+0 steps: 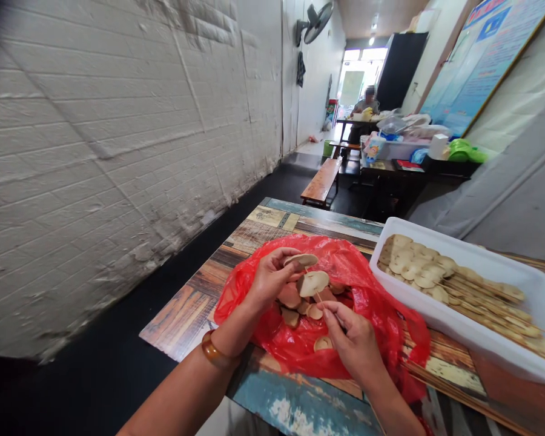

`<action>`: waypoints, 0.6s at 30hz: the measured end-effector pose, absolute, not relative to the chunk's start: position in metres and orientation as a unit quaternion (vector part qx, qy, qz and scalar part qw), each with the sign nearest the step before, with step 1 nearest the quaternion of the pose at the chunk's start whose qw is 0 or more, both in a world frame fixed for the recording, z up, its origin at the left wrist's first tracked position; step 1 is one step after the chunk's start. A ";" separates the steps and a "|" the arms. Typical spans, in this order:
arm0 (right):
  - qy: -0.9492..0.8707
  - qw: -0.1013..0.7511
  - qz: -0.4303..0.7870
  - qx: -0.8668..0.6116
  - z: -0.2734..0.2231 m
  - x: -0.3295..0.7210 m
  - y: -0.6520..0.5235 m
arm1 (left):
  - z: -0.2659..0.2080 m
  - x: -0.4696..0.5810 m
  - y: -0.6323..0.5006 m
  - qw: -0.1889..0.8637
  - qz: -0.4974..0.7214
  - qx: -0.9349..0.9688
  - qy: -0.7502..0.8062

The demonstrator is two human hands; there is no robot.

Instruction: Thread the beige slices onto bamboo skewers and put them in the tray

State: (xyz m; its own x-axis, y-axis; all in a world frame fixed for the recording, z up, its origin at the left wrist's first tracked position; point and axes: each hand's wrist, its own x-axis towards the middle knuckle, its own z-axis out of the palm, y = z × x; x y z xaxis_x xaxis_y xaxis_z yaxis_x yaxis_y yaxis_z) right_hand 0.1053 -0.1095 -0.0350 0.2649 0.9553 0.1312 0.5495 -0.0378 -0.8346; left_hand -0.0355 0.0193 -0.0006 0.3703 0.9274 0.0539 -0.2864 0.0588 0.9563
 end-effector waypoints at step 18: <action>-0.564 0.428 0.225 -0.669 -0.033 0.104 -0.110 | 0.000 -0.037 0.020 0.724 0.456 0.430 0.288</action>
